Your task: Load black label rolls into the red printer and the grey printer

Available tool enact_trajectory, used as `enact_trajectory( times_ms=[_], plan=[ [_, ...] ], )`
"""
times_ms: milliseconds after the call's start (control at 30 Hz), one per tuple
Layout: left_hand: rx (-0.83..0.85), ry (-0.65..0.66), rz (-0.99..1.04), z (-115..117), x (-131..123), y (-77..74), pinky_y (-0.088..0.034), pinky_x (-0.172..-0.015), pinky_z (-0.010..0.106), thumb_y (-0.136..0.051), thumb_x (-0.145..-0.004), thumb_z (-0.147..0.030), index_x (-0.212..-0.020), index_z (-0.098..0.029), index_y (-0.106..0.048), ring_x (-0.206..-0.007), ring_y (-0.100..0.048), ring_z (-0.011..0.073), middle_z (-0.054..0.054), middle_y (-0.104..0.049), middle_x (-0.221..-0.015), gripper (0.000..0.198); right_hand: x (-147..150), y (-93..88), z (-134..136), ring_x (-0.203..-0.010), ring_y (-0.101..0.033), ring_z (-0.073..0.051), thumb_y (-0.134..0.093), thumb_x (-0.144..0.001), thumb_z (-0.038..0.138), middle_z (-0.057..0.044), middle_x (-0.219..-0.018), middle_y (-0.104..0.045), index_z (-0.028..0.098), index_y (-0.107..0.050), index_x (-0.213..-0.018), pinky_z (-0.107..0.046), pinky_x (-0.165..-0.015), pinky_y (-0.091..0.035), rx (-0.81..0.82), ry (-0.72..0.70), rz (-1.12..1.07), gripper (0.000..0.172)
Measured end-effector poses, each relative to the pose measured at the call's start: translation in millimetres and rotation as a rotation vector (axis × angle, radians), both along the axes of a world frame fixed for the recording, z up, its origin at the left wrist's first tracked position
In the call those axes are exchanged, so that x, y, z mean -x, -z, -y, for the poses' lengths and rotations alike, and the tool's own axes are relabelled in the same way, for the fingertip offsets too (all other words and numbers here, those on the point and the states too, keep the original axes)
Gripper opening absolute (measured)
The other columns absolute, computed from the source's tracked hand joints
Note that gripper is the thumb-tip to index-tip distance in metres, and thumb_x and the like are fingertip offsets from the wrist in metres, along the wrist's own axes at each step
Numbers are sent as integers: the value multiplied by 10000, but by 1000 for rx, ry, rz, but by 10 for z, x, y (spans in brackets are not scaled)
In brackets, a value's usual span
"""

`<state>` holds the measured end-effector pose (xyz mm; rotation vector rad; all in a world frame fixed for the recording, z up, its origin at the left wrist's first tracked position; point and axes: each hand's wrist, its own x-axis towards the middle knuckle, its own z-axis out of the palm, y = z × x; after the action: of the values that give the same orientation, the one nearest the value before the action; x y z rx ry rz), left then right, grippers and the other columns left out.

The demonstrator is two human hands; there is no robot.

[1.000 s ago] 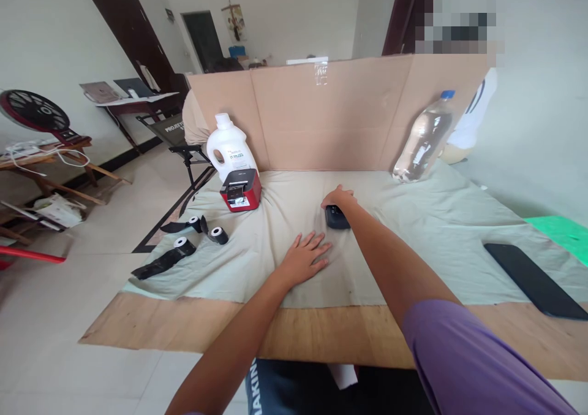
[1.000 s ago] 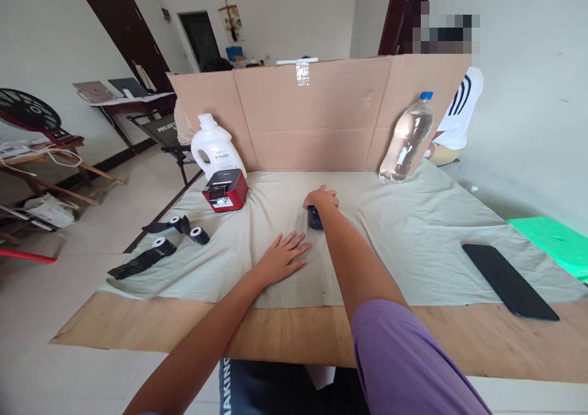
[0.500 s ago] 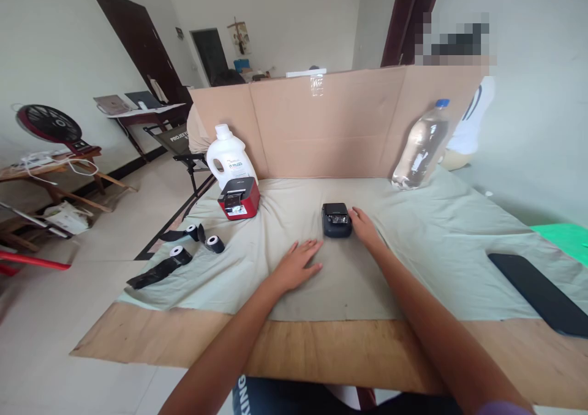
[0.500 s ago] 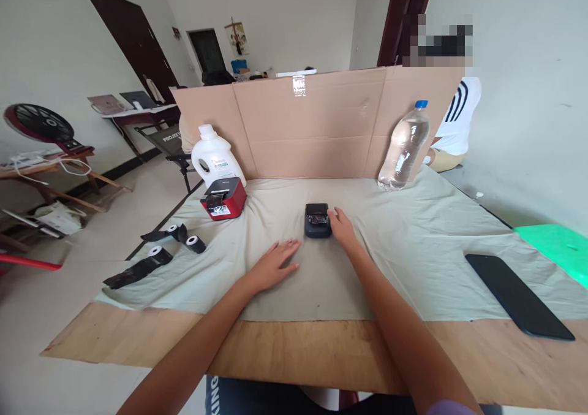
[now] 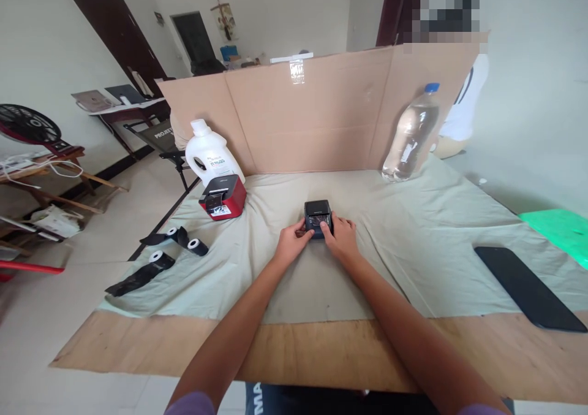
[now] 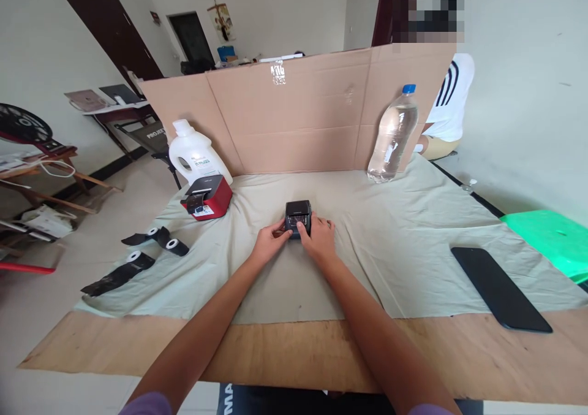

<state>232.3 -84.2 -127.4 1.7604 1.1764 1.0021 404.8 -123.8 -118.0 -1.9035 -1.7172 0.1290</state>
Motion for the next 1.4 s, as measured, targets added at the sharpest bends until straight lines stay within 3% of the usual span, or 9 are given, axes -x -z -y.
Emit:
enact_trajectory(
  times_ms=[133,333,567,700,833,933,1067,1267,1400],
  plan=[
    [-31,-26,3,31,60,-2,-588,-790,306,-713,-812,-351,-1290,-142,-674,-786,-707,184,59,-773,-989,523,31,33,30,-1082,-622,-289,-318,-1011,475,-206,-1124,-705,36,-535,-1344,-462,-1097,-209,-74,-39,22,592],
    [-129,-8,-88,-35,127,-33,-578,-786,286,-671,-853,-334,-1240,-193,-708,-803,-703,173,44,-771,-1032,414,67,2,67,-1017,-657,-282,-277,-1030,500,-180,-1045,-731,65,-562,-1332,-554,-1142,-68,-48,-16,27,602],
    [-273,43,-225,-160,222,-199,-562,-866,294,-567,-908,-202,-1234,-241,-716,-1061,-681,198,53,-712,-1251,360,56,17,17,-1094,-635,-294,-277,-1035,482,-212,-1141,-703,43,-524,-1371,-530,-1132,-145,-31,-31,-13,606],
    [-235,43,-158,-250,212,-204,-541,-966,352,-581,-910,-230,-1266,-242,-697,-1142,-667,230,72,-703,-1268,374,46,21,-16,-1080,-638,-292,-300,-1032,468,-201,-1105,-716,51,-526,-1369,-496,-1128,-181,-24,-41,-14,581],
    [-61,63,148,-380,111,-248,-443,-1117,388,-579,-922,-267,-1418,-176,-560,-1335,-551,245,119,-613,-1395,504,54,4,-24,-1086,-629,-298,-317,-1028,465,-195,-1107,-715,78,-545,-1344,-486,-1115,-201,-35,-25,-27,549],
    [81,23,293,-470,-37,-333,-368,-1181,439,-541,-941,-239,-1503,-194,-444,-1398,-483,247,98,-549,-1460,573,69,-14,-9,-1084,-625,-306,-333,-1024,471,-200,-1117,-710,72,-528,-1354,-498,-1109,-198,-28,-26,-32,553],
    [174,-7,272,-550,-250,-412,-348,-1197,442,-534,-939,-220,-1484,-193,-472,-1422,-451,254,78,-508,-1497,550,77,-43,26,-1117,-613,-310,-342,-1024,467,-203,-1154,-700,63,-511,-1363,-503,-1102,-196,0,-42,-52,554],
    [34,-8,165,-671,-294,-419,-375,-1185,377,-582,-870,-171,-1421,-136,-542,-1412,-465,236,102,-503,-1506,554,59,-46,57,-1186,-582,-298,-316,-1038,473,-199,-1242,-672,90,-481,-1403,-502,-1112,-181,14,-63,-103,555],
    [-31,-43,17,-736,-294,-522,-450,-1114,367,-566,-855,-139,-1357,-127,-596,-1331,-553,233,128,-579,-1435,503,50,-37,50,-1155,-597,-297,-302,-1042,488,-202,-1197,-686,87,-490,-1392,-510,-1112,-178,28,-59,-100,564]
  ],
)
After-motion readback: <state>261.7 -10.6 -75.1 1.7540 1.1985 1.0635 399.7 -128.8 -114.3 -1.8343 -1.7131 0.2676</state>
